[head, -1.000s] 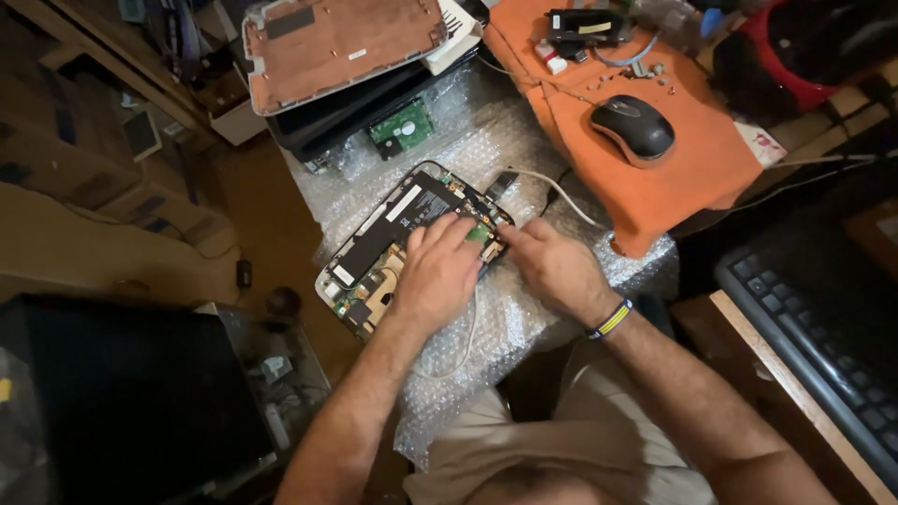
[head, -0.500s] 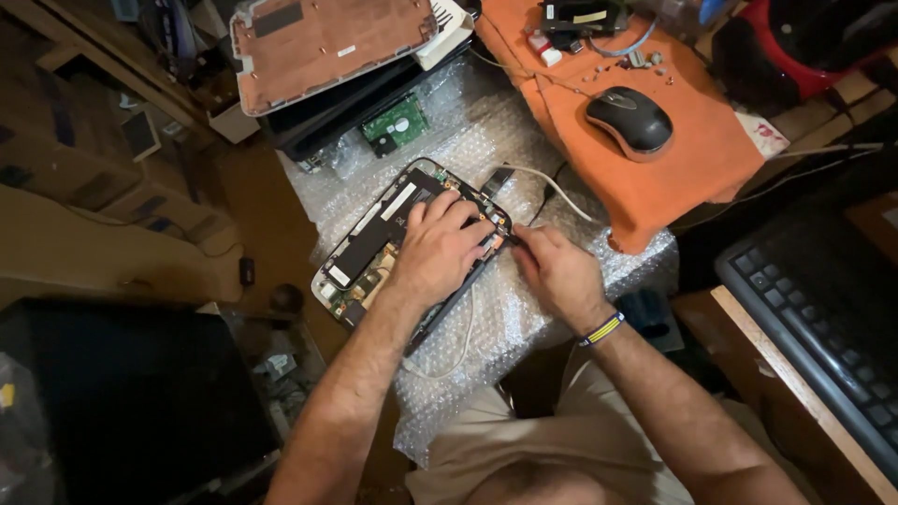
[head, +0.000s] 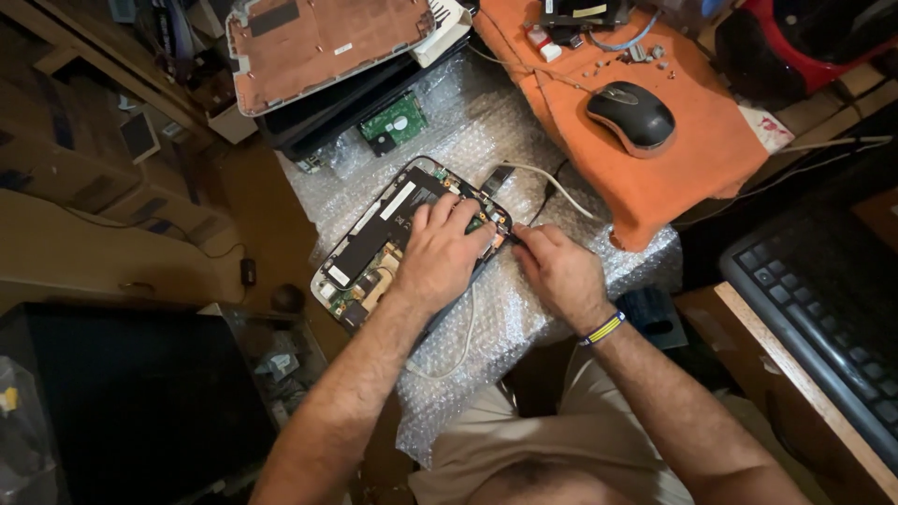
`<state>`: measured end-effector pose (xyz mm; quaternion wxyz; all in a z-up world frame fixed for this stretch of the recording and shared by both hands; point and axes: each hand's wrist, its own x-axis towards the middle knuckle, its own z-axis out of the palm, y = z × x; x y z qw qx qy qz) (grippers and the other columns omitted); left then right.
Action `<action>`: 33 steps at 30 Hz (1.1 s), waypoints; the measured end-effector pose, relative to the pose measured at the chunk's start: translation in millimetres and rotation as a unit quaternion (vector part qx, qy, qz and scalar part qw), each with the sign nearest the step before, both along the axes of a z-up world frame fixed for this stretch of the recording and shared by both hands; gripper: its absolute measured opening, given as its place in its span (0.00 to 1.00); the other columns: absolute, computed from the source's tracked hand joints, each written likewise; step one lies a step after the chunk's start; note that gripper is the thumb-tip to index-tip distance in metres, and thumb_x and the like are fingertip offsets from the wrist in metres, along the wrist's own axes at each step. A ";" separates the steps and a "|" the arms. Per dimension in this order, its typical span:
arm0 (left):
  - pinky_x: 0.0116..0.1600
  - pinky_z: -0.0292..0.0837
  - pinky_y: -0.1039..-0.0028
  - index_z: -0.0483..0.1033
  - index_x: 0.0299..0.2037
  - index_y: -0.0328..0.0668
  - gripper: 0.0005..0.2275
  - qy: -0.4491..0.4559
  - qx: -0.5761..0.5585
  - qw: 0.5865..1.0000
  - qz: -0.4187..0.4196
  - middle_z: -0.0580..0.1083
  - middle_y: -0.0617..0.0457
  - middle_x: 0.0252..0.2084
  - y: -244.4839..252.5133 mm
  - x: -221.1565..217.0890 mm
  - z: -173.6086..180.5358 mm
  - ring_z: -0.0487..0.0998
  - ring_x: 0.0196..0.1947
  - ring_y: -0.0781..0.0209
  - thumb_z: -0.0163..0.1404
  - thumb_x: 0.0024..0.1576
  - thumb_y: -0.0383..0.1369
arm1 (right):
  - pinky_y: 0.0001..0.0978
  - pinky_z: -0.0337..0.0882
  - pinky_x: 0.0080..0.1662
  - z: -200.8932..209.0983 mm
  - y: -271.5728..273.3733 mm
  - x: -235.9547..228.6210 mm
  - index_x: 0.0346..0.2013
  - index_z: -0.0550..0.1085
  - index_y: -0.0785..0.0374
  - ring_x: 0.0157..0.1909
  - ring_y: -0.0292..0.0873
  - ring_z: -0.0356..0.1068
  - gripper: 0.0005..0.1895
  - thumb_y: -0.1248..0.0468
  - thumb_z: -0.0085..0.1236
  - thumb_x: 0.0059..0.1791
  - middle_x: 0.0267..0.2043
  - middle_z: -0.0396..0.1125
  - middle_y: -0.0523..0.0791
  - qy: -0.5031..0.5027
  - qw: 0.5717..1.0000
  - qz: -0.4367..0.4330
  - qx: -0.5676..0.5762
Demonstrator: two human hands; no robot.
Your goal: Disassembling a laptop to access and replace internal components like the hard drive.
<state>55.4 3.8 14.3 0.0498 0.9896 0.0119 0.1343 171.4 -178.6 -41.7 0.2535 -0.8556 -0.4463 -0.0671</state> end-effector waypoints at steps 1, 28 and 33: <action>0.55 0.61 0.56 0.80 0.48 0.55 0.09 -0.023 0.019 0.999 -0.019 0.69 0.48 0.53 -1.5 -0.1 2.0 0.65 0.62 0.44 0.49 0.61 0.34 | 0.42 0.79 0.37 -2.4 0.1 -0.7 0.56 0.74 0.39 0.38 0.47 0.77 0.17 0.47 0.55 0.53 0.44 0.70 0.35 -0.005 1.000 -0.005 -0.001; 0.58 0.70 0.46 0.71 0.63 0.39 0.31 -0.229 -0.130 0.872 0.413 0.67 0.36 0.60 256.1 -43.1 48.2 0.71 0.60 0.31 0.64 0.58 0.51 | 0.40 0.78 0.41 -12.9 -8.0 5.8 0.59 0.77 0.47 0.43 0.50 0.78 0.22 0.56 0.62 0.49 0.41 0.76 0.44 0.063 0.984 0.015 0.166; 0.59 0.60 0.45 0.73 0.60 0.44 0.30 -0.181 0.101 0.947 0.245 0.66 0.42 0.65 212.5 -14.7 91.9 0.63 0.66 0.39 0.68 0.50 0.45 | 0.39 0.78 0.41 -9.5 -6.7 6.4 0.57 0.78 0.49 0.42 0.50 0.78 0.21 0.56 0.63 0.49 0.39 0.77 0.44 0.068 0.982 0.017 0.177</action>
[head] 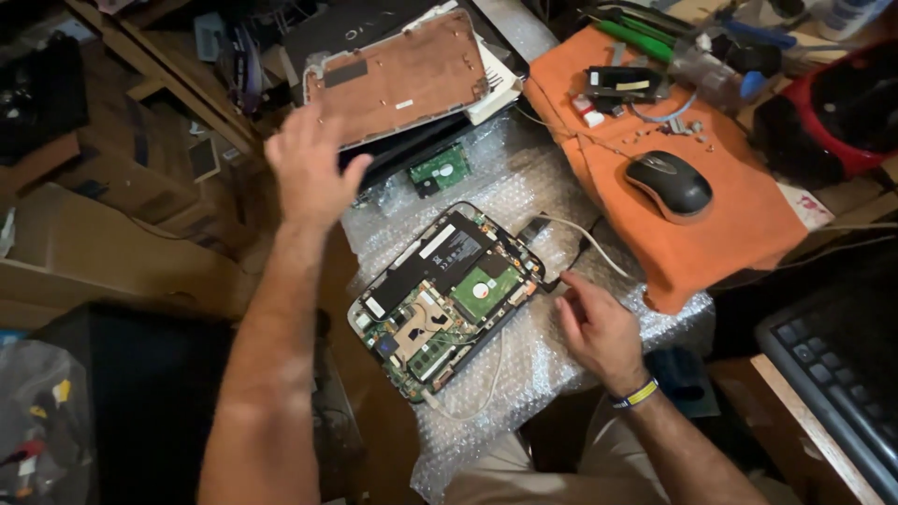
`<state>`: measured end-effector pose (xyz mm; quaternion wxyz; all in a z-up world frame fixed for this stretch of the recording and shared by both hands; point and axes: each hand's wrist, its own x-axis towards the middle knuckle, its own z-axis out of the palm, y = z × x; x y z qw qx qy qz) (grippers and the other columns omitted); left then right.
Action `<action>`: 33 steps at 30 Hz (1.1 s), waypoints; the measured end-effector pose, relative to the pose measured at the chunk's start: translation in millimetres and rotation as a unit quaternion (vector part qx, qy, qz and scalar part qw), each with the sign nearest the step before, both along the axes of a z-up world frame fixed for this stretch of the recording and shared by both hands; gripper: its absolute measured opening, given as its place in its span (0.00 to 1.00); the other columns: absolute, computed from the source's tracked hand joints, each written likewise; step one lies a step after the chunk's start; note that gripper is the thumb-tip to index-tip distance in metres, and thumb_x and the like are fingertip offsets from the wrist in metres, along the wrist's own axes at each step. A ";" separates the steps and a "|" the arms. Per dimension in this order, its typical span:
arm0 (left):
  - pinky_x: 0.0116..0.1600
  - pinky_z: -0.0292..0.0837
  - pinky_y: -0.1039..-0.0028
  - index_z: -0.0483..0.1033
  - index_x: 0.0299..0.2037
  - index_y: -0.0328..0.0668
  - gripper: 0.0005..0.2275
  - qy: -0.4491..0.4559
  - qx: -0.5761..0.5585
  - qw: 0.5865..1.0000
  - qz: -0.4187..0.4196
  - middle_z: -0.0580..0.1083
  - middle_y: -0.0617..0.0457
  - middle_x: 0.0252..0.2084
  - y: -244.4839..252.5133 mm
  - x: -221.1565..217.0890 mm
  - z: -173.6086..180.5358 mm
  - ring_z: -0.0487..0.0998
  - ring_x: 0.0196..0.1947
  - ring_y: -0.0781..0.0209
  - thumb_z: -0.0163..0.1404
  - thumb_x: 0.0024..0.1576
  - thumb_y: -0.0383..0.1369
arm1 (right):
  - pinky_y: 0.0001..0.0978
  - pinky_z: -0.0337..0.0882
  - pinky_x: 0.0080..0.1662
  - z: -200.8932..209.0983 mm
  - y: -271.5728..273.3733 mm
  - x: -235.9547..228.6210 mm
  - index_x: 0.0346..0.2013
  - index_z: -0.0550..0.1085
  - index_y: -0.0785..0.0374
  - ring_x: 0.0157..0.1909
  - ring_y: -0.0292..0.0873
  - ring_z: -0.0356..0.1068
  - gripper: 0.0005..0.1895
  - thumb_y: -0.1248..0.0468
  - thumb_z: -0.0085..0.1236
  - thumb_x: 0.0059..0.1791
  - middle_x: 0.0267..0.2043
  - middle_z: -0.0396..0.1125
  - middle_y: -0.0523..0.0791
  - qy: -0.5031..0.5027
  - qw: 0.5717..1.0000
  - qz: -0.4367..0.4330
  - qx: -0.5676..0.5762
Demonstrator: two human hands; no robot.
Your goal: Disassembling a laptop to access and replace internal components like the hard drive.
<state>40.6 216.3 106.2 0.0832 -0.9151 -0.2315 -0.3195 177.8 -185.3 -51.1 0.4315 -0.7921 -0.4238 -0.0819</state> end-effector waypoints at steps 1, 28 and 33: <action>0.59 0.60 0.52 0.76 0.55 0.48 0.26 0.013 0.063 0.998 -0.020 0.69 0.46 0.61 -0.8 8.6 -3.1 0.66 0.64 0.45 0.68 0.48 0.44 | 0.39 0.77 0.41 -1.1 -0.3 -0.2 0.57 0.78 0.49 0.42 0.49 0.78 0.20 0.54 0.62 0.49 0.39 0.77 0.43 -0.002 1.000 0.000 0.001; 0.52 0.69 0.61 0.75 0.49 0.29 0.09 -0.055 0.216 0.973 -0.060 0.75 0.41 0.47 -111.4 -111.4 161.2 0.76 0.46 0.47 0.62 0.64 0.20 | 0.28 0.74 0.45 30.1 -15.7 8.4 0.49 0.77 0.61 0.41 0.37 0.72 0.13 0.59 0.52 0.55 0.42 0.74 0.44 0.283 0.949 0.117 0.079; 0.49 0.67 0.53 0.73 0.50 0.21 0.05 -0.103 0.034 0.990 -0.091 0.72 0.35 0.46 -178.8 -175.7 171.7 0.72 0.44 0.36 0.52 0.69 0.19 | 0.24 0.73 0.45 56.5 -19.2 -8.3 0.49 0.77 0.63 0.40 0.35 0.73 0.12 0.61 0.52 0.55 0.37 0.74 0.44 0.291 0.940 0.166 0.067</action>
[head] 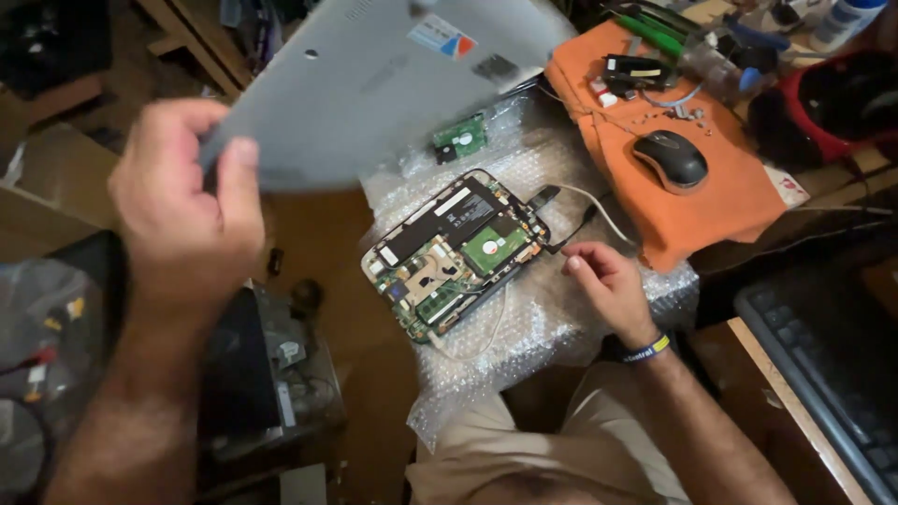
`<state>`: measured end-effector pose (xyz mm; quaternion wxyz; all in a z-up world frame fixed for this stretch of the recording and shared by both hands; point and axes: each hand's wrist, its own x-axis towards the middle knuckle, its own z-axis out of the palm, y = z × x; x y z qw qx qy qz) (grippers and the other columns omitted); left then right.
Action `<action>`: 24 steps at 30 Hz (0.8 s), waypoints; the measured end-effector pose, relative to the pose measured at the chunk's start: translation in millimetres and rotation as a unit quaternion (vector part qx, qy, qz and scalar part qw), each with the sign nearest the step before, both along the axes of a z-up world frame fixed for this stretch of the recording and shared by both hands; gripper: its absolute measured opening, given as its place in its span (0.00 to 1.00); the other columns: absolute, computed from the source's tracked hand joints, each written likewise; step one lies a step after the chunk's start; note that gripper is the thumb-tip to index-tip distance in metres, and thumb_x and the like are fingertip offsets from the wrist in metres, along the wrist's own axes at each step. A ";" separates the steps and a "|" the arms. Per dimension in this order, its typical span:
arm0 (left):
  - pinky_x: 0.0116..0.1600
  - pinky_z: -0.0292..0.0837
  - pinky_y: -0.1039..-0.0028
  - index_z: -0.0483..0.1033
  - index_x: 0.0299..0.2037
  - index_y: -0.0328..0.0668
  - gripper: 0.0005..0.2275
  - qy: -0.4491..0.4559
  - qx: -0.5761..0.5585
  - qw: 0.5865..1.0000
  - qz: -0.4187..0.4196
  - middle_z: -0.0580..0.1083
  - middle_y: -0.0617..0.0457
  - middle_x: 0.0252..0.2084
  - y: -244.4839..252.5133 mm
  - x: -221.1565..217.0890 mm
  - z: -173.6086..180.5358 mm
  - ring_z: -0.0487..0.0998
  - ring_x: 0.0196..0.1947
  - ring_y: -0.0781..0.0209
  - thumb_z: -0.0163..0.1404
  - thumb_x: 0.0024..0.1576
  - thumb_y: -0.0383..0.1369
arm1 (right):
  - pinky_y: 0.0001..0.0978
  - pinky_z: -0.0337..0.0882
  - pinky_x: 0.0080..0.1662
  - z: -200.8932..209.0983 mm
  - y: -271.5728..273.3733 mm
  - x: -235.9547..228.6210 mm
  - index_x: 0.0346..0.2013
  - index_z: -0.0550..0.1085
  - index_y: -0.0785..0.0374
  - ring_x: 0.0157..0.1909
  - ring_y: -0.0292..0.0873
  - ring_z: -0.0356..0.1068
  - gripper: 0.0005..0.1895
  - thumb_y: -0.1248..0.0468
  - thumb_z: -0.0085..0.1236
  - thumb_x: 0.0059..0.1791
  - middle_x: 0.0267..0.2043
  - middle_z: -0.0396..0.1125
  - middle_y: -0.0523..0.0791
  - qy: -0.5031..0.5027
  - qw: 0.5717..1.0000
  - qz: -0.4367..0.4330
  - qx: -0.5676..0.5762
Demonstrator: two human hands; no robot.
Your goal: Disassembling a laptop to access and replace internal components like the hard drive.
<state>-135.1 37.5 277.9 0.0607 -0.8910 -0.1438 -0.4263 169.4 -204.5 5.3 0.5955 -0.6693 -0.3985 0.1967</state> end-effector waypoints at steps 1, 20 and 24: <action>0.44 0.67 0.58 0.73 0.51 0.26 0.06 -0.003 -0.111 0.994 0.021 0.73 0.42 0.42 -7.2 -6.9 -1.9 0.72 0.39 0.46 0.51 0.68 0.24 | 0.24 0.73 0.40 7.1 0.1 -8.4 0.50 0.77 0.63 0.36 0.34 0.71 0.13 0.61 0.52 0.55 0.37 0.74 0.44 0.004 1.000 0.014 0.002; 0.49 0.77 0.68 0.77 0.58 0.49 0.20 0.119 -0.580 0.806 0.021 0.81 0.49 0.43 37.5 29.4 -148.6 0.82 0.43 0.60 0.58 0.54 0.36 | 0.25 0.71 0.36 21.3 4.1 -106.5 0.73 0.55 0.67 0.45 0.47 0.77 0.30 0.68 0.46 0.56 0.62 0.69 0.59 0.237 0.938 0.213 0.135; 0.57 0.76 0.60 0.78 0.57 0.42 0.24 0.164 -0.460 0.872 0.031 0.78 0.41 0.51 89.4 69.8 -237.0 0.80 0.54 0.44 0.62 0.51 0.40 | 0.24 0.72 0.36 17.7 11.2 -100.1 0.72 0.55 0.67 0.45 0.46 0.77 0.30 0.66 0.47 0.56 0.62 0.69 0.59 0.257 0.939 0.210 0.090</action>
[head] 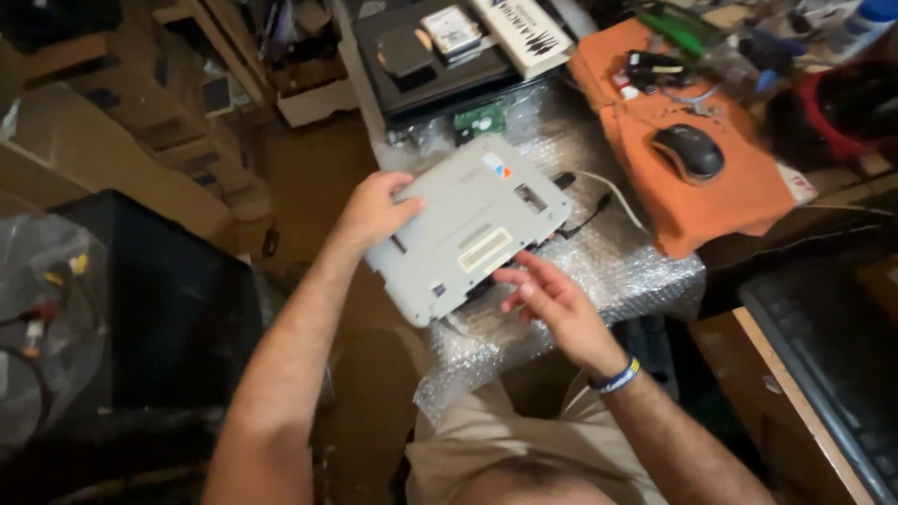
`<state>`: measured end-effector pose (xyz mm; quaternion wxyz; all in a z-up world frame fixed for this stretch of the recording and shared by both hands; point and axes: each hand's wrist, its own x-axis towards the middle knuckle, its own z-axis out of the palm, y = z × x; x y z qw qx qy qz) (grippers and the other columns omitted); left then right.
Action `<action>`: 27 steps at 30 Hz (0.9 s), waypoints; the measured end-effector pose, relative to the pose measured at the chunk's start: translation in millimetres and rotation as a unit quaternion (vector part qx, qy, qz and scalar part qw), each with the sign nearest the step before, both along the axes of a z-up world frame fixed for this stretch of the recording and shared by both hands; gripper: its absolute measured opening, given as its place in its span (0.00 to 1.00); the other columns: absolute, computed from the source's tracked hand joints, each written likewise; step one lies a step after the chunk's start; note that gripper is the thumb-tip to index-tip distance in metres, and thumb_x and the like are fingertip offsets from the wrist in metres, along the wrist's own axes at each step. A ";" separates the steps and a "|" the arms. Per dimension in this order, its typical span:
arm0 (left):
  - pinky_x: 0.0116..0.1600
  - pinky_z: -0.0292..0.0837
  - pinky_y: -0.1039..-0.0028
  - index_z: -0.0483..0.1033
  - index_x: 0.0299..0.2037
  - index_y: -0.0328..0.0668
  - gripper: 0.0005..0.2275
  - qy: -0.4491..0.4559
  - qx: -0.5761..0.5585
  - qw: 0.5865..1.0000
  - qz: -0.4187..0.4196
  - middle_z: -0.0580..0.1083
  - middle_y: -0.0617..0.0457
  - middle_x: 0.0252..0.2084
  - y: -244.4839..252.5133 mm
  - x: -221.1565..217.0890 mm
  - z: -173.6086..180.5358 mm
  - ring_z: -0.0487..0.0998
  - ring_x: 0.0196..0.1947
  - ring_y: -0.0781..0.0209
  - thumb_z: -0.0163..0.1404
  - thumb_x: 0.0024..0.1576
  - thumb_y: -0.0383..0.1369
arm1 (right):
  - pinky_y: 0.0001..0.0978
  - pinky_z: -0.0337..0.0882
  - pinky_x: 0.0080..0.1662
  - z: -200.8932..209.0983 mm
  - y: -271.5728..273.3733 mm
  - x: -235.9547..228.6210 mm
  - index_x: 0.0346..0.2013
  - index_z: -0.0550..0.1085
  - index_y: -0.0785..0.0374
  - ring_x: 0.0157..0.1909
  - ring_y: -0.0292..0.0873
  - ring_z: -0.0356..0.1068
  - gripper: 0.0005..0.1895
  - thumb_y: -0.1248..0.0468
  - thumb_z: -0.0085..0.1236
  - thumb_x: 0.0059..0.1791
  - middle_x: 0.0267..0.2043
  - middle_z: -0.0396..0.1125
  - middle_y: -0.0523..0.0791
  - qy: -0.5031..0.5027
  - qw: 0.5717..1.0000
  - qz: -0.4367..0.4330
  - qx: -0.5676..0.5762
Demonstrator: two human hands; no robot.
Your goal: Disassembling a laptop to access and replace internal components like the hard drive.
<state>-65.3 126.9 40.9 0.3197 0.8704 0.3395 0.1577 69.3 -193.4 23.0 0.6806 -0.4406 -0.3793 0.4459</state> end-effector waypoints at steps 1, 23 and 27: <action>0.57 0.76 0.60 0.79 0.57 0.43 0.23 0.005 0.014 1.000 -0.003 0.77 0.41 0.51 3.2 6.3 -11.7 0.79 0.54 0.44 0.62 0.51 0.41 | 0.22 0.72 0.37 -3.8 3.1 3.1 0.72 0.56 0.68 0.45 0.45 0.78 0.29 0.65 0.47 0.56 0.61 0.69 0.58 0.004 1.000 -0.013 -0.023; 0.64 0.69 0.58 0.74 0.62 0.50 0.24 0.023 0.079 0.996 -0.035 0.73 0.47 0.55 8.3 26.5 -20.9 0.75 0.60 0.46 0.58 0.55 0.46 | 0.25 0.78 0.36 -20.2 33.7 30.9 0.67 0.61 0.69 0.45 0.49 0.79 0.24 0.62 0.48 0.57 0.61 0.69 0.60 0.045 0.994 -0.047 -0.092; 0.64 0.70 0.58 0.74 0.62 0.48 0.25 0.034 0.068 0.996 -0.034 0.73 0.45 0.57 -2.5 18.6 -37.6 0.74 0.61 0.45 0.58 0.56 0.46 | 0.24 0.76 0.34 -20.3 27.5 20.1 0.67 0.61 0.71 0.43 0.49 0.79 0.25 0.64 0.48 0.57 0.60 0.69 0.62 0.021 0.992 -0.052 -0.118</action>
